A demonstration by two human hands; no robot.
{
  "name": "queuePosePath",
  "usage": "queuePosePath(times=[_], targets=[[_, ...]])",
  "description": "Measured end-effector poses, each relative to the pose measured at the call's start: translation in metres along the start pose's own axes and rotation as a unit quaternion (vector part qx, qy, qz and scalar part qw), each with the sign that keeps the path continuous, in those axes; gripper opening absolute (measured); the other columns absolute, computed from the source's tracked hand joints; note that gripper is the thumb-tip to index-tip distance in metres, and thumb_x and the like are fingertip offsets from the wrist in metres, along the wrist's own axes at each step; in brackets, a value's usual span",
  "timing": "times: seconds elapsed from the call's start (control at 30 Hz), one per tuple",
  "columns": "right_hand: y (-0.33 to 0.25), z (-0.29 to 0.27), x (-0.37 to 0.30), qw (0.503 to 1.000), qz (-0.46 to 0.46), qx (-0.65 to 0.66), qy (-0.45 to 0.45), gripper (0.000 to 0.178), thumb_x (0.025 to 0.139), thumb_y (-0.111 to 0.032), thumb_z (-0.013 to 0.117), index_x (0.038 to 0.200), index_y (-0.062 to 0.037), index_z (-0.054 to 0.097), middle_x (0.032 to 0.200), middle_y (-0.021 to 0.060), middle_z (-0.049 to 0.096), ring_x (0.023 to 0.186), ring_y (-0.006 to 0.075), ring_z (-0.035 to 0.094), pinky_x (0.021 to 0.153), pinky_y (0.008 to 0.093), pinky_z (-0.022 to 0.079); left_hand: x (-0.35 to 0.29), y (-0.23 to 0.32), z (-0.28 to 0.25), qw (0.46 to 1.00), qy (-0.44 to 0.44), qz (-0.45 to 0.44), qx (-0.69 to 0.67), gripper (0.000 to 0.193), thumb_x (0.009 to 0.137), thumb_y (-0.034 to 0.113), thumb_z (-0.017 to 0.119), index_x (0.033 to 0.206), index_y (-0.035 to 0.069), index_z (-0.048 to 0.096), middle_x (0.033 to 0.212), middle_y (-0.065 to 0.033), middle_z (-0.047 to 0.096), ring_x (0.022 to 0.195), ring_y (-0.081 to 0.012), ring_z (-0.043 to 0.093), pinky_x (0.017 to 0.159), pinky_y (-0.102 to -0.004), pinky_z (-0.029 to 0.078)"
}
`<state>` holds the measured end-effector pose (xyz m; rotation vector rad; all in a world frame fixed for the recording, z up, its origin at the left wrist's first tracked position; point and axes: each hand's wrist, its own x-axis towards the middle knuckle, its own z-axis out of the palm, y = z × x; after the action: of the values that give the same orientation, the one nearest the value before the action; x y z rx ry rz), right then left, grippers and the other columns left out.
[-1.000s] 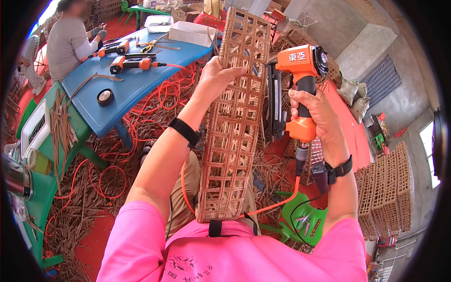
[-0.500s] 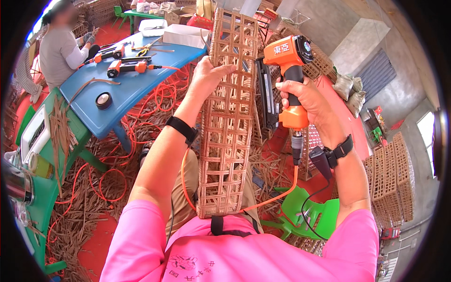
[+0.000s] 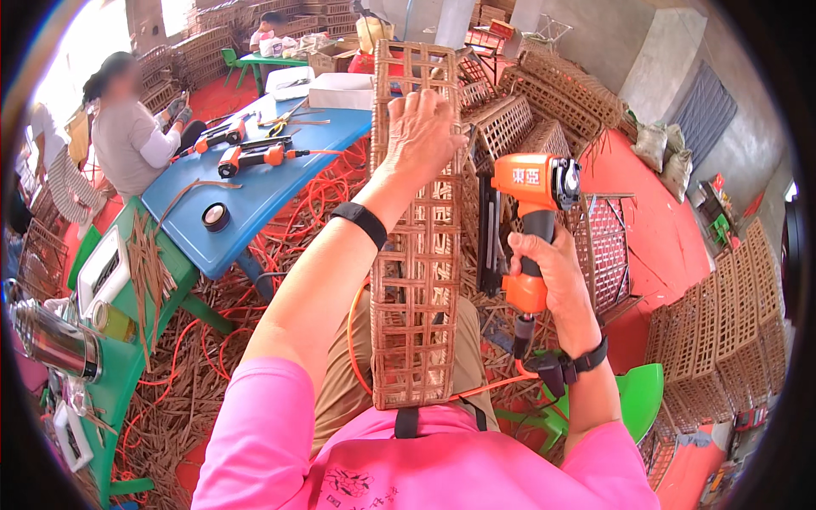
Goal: Manufacturing woven furniture using pliers and a pneumatic nail gun to secure components.
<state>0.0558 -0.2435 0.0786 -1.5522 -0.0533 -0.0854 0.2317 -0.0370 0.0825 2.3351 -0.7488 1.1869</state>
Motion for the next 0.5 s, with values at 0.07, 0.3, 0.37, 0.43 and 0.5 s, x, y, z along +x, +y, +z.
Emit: queuePosePath(times=[0.07,0.3,0.37,0.43,0.5], targets=[[0.004,-0.007,-0.012,1.0,0.015,0.013,0.01,0.036,0.082,-0.015,0.081,0.104,-0.0005,0.057,0.077,0.0037,0.062,0.057,0.0113,0.06,0.053,0.0256,0.049,0.001,0.005,0.008,0.997,0.031,-0.028,0.058,0.049,0.079,0.044,0.078,0.106,0.005,0.067,0.115,-0.0093,0.053,0.115,-0.0296,0.048,0.101,-0.0474,0.032],[0.016,-0.03,-0.04,0.998,0.048,0.029,0.029,0.043,0.079,-0.012,0.084,0.109,0.0005,0.055,0.078,0.0026,0.06,0.058,0.0111,0.06,0.054,0.0272,0.052,0.007,-0.002,0.012,0.999,-0.013,-0.013,0.032,0.049,0.077,0.047,0.079,0.098,0.005,0.067,0.119,-0.0089,0.051,0.121,-0.0291,0.042,0.105,-0.0489,0.027],[0.018,-0.032,-0.047,0.996,0.069,0.04,0.049,0.043,0.079,-0.011,0.084,0.109,0.0002,0.055,0.079,0.0027,0.06,0.058,0.0112,0.061,0.054,0.0277,0.052,0.006,-0.001,0.015,1.0,-0.017,-0.005,0.021,0.044,0.076,0.043,0.079,0.093,0.005,0.066,0.119,-0.0091,0.051,0.121,-0.0299,0.042,0.106,-0.0495,0.026],[0.027,-0.037,-0.052,0.995,0.064,0.048,0.053,0.042,0.079,-0.01,0.084,0.108,-0.0003,0.055,0.078,0.0031,0.061,0.058,0.0116,0.061,0.053,0.028,0.053,0.008,-0.001,0.018,0.999,-0.031,-0.009,0.014,0.042,0.076,0.042,0.079,0.091,0.006,0.065,0.119,-0.0101,0.053,0.121,-0.0297,0.043,0.106,-0.0498,0.024],[0.026,-0.036,-0.06,0.994,0.08,0.056,0.046,0.041,0.08,-0.01,0.083,0.108,-0.0009,0.055,0.078,0.0035,0.061,0.058,0.0117,0.061,0.053,0.0277,0.053,0.007,-0.013,0.022,0.999,-0.031,-0.002,-0.011,0.042,0.075,0.042,0.079,0.093,0.006,0.065,0.119,-0.0106,0.053,0.122,-0.0309,0.044,0.107,-0.0506,0.025]])
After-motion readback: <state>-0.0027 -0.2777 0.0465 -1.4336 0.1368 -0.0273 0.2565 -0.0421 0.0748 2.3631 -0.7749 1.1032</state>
